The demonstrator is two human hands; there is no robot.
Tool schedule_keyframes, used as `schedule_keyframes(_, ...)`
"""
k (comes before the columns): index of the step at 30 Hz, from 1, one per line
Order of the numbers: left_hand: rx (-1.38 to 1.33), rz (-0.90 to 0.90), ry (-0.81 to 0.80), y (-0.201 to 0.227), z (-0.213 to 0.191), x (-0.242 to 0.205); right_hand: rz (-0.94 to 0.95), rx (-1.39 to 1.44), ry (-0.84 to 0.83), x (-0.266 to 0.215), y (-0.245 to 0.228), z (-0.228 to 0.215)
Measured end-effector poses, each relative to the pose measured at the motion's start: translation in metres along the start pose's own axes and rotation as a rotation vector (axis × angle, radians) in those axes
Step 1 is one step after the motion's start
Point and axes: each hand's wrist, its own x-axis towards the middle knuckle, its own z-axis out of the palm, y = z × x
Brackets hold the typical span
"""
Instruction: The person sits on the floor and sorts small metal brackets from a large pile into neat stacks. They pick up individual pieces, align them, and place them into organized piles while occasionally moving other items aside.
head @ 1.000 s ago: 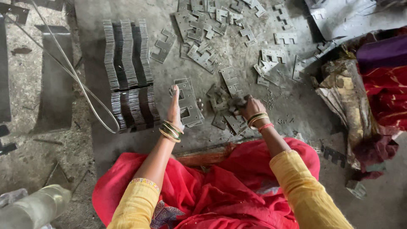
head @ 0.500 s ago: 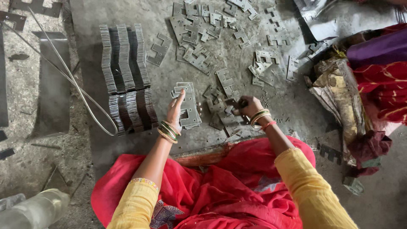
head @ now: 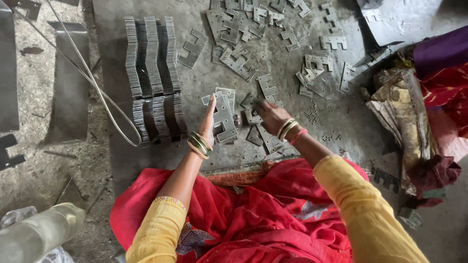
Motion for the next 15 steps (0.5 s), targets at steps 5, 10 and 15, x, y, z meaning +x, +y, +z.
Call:
schedule_keyframes(5, -0.123, -0.114, 0.02, 0.012, 0.003, -0.005, -0.171, -0.219, 0.189, -0.001, 0.008, 0.046)
schedule_keyframes(10, -0.208, -0.097, -0.108, 0.001, -0.003, -0.001, 0.281, -0.117, -0.119, 0.022, 0.009, 0.013)
schedule_keyframes(15, -0.021, 0.189, -0.118, -0.029, -0.021, 0.031, 0.289, 0.742, 0.189, 0.038, 0.021, -0.022)
